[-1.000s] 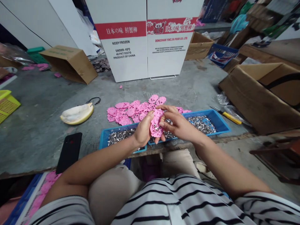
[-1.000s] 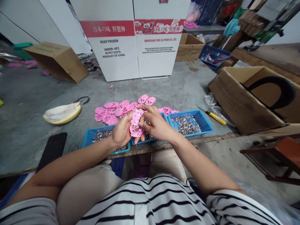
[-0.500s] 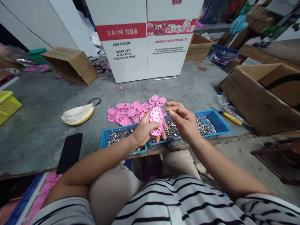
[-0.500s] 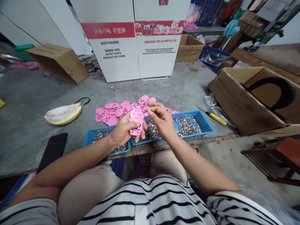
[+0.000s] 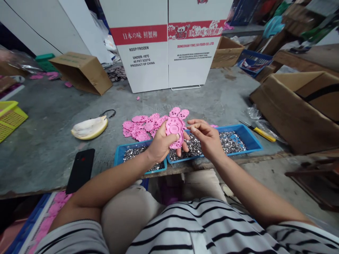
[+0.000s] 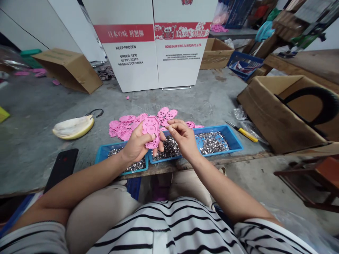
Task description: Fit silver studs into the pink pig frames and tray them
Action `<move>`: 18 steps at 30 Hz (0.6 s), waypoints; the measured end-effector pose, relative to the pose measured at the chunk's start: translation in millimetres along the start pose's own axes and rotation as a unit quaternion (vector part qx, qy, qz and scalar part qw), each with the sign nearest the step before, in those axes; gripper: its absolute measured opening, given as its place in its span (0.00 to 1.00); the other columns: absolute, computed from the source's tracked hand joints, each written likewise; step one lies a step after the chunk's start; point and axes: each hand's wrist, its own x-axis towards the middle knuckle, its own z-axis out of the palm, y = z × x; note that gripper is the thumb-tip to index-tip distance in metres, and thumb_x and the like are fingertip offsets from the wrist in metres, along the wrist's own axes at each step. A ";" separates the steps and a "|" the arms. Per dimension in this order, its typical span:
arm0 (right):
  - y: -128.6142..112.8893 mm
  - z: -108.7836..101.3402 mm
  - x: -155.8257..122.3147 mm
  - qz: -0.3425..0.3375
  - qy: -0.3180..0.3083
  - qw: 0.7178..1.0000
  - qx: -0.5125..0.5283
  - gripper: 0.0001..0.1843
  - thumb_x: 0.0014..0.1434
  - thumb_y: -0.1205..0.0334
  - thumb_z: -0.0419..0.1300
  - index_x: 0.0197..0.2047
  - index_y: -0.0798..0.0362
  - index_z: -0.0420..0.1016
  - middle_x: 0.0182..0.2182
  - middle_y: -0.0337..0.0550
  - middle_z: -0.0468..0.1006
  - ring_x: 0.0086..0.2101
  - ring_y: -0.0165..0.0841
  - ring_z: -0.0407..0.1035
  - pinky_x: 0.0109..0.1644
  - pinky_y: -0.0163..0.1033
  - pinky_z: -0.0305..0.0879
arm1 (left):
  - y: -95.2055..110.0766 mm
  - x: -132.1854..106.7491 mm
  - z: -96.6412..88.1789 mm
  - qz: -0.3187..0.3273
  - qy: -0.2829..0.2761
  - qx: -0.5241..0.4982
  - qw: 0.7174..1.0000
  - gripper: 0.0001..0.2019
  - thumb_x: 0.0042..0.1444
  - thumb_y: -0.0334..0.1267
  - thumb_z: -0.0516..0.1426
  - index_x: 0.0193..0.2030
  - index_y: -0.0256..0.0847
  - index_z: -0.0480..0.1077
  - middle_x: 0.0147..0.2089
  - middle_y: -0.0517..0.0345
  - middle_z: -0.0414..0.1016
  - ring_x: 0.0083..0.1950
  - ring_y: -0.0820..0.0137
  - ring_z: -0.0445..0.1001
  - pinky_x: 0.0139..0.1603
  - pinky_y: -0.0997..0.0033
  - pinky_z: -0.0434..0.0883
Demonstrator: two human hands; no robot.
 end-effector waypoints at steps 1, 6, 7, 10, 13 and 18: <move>2.5 0.6 -0.3 0.007 -0.013 1.000 -0.008 0.10 0.58 0.54 0.62 0.34 0.52 0.77 0.44 0.48 0.76 0.48 0.37 0.70 0.55 0.48 0.65 | 0.7 1.4 -0.7 0.005 0.010 -0.017 1.000 0.23 0.45 0.43 0.58 0.45 0.36 0.56 0.41 0.48 0.75 0.27 0.69 0.75 0.18 0.77 0.66; 10.7 9.1 -6.5 -0.021 -0.140 0.980 -0.138 0.11 0.61 0.55 0.57 0.32 0.53 0.71 0.34 0.45 0.75 0.37 0.37 0.69 0.46 0.45 0.65 | 3.1 6.9 -5.8 0.015 0.017 -0.074 0.997 0.28 0.53 0.56 0.53 0.50 0.32 0.62 0.41 0.45 0.75 0.37 0.68 0.77 0.25 0.79 0.69; 11.0 11.5 -8.1 -0.045 -0.162 0.971 -0.168 0.11 0.62 0.55 0.55 0.31 0.53 0.69 0.33 0.45 0.75 0.36 0.37 0.68 0.46 0.45 0.64 | 3.3 7.4 -7.1 0.019 0.017 -0.081 0.996 0.28 0.56 0.56 0.51 0.52 0.33 0.61 0.40 0.46 0.75 0.38 0.70 0.77 0.28 0.79 0.70; 11.4 16.8 -11.6 -0.095 -0.206 0.944 -0.237 0.11 0.64 0.56 0.53 0.33 0.53 0.68 0.32 0.46 0.74 0.35 0.37 0.67 0.42 0.43 0.64 | 6.7 8.6 -10.6 0.029 0.020 -0.108 0.994 0.29 0.63 0.56 0.39 0.57 0.34 0.60 0.39 0.48 0.75 0.41 0.73 0.77 0.34 0.81 0.73; 12.7 16.0 -12.4 -0.130 -0.237 0.929 -0.252 0.09 0.65 0.59 0.53 0.37 0.53 0.71 0.36 0.48 0.76 0.38 0.39 0.70 0.43 0.45 0.66 | 20.3 6.8 -13.3 0.030 0.034 -0.130 0.990 0.30 0.65 0.53 0.34 0.58 0.32 0.60 0.39 0.47 0.75 0.40 0.73 0.77 0.33 0.81 0.72; 15.9 -3.9 -8.6 -0.150 -0.237 0.930 -0.237 0.08 0.64 0.56 0.56 0.36 0.48 0.74 0.37 0.45 0.79 0.39 0.40 0.73 0.44 0.47 0.68 | 60.4 -22.1 -33.5 0.117 0.166 -0.117 0.972 0.25 0.64 0.42 0.38 0.59 0.26 0.59 0.43 0.46 0.75 0.44 0.72 0.78 0.39 0.79 0.75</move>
